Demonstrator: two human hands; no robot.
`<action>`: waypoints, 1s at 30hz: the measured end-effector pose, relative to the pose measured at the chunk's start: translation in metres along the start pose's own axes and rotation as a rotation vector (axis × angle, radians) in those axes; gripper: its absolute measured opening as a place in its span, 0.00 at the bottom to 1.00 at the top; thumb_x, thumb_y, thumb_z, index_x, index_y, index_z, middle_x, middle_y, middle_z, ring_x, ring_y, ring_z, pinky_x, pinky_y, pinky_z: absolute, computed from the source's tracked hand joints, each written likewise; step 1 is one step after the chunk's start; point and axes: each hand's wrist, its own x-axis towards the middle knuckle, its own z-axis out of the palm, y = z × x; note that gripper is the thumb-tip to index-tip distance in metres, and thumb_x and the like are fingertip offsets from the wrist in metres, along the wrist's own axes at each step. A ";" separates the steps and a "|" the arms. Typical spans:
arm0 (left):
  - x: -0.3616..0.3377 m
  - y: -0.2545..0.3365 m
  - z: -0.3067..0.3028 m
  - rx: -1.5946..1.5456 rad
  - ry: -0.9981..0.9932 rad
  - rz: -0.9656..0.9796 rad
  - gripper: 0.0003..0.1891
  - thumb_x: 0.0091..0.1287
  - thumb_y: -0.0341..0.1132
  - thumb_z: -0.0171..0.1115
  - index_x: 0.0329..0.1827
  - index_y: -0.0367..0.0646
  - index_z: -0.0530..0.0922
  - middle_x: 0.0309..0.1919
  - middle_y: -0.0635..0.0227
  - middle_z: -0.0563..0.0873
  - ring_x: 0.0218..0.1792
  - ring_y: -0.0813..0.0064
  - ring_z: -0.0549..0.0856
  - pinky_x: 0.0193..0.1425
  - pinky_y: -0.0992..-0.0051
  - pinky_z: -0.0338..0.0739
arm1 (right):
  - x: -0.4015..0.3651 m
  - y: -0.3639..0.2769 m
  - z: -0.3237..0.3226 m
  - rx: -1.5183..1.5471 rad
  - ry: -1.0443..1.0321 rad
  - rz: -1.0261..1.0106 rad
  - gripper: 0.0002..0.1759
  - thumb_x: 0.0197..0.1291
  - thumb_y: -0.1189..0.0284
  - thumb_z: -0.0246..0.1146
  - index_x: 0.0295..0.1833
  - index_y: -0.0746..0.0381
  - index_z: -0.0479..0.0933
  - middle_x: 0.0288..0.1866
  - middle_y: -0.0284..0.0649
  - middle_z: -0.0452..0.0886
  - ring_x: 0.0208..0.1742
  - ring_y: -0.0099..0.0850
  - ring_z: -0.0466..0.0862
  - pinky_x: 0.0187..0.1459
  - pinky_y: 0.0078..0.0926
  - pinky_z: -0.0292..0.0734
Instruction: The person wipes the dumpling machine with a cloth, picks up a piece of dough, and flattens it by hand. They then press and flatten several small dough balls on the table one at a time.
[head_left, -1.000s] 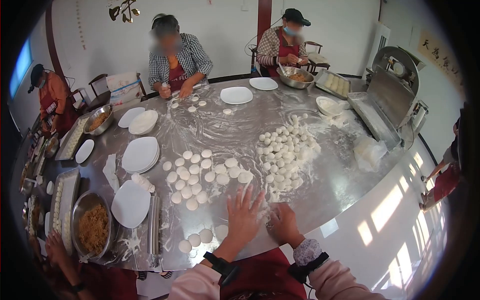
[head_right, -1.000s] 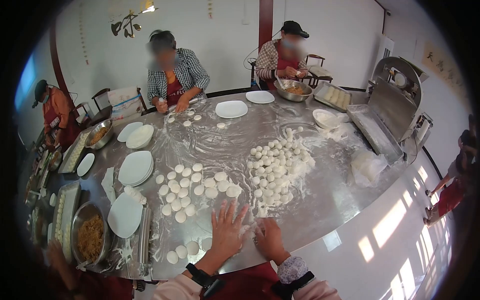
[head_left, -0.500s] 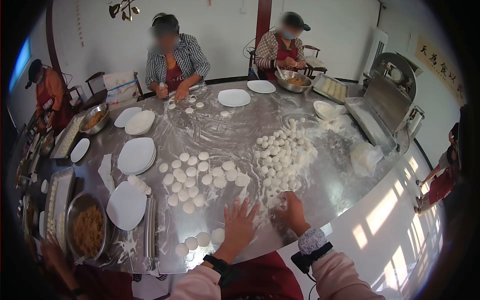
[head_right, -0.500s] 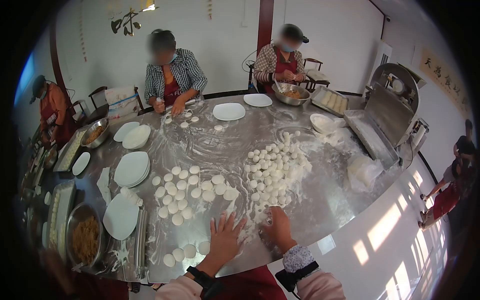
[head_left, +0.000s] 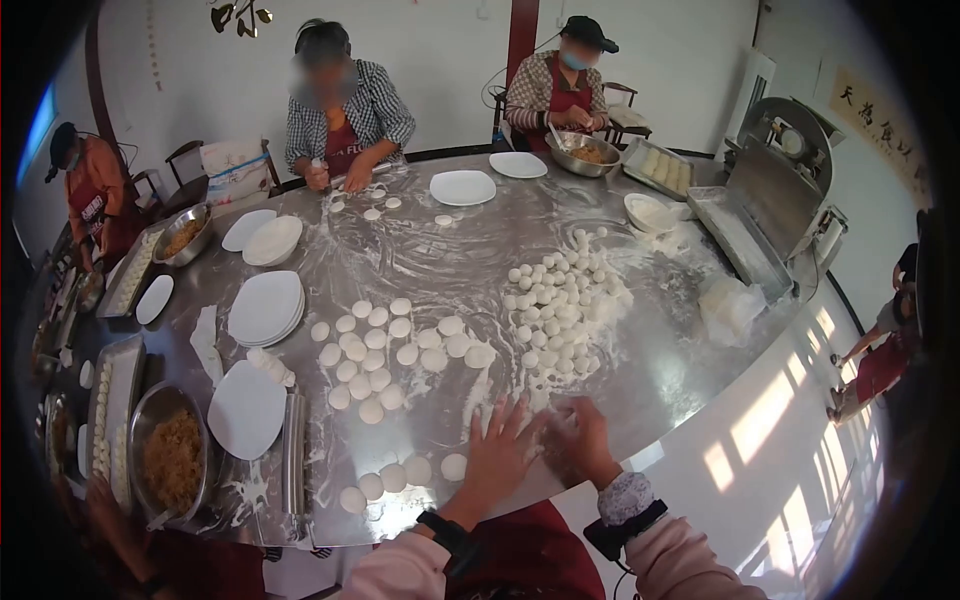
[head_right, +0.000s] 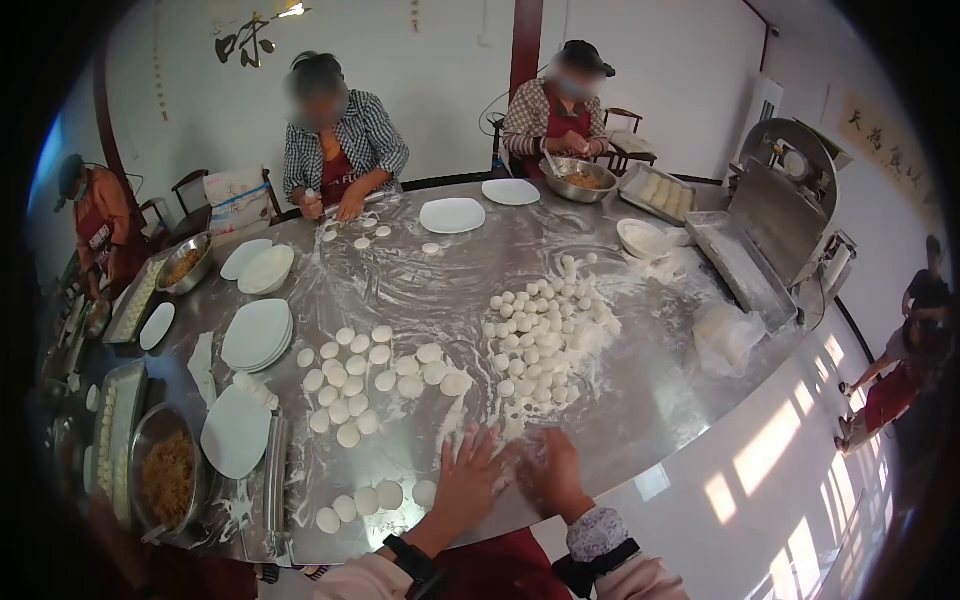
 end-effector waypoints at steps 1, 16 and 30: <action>0.002 0.003 0.004 -0.001 0.033 -0.019 0.31 0.67 0.51 0.60 0.75 0.65 0.66 0.75 0.63 0.62 0.76 0.51 0.58 0.73 0.37 0.50 | 0.018 0.019 -0.008 -0.141 0.163 -0.039 0.19 0.49 0.75 0.70 0.49 0.63 0.77 0.42 0.47 0.79 0.40 0.47 0.81 0.43 0.37 0.77; -0.001 -0.027 -0.001 0.071 0.063 -0.107 0.30 0.67 0.51 0.61 0.73 0.63 0.69 0.73 0.59 0.65 0.76 0.51 0.58 0.74 0.38 0.48 | 0.023 0.005 -0.008 -0.174 -0.030 -0.027 0.21 0.45 0.71 0.71 0.47 0.62 0.77 0.43 0.45 0.78 0.49 0.48 0.78 0.52 0.46 0.72; -0.009 -0.035 -0.018 0.030 0.100 -0.192 0.32 0.66 0.46 0.62 0.75 0.61 0.67 0.74 0.57 0.64 0.76 0.49 0.58 0.74 0.37 0.46 | -0.022 -0.038 0.019 -0.100 -0.180 -0.213 0.20 0.48 0.67 0.73 0.45 0.63 0.77 0.42 0.47 0.78 0.46 0.49 0.78 0.49 0.43 0.72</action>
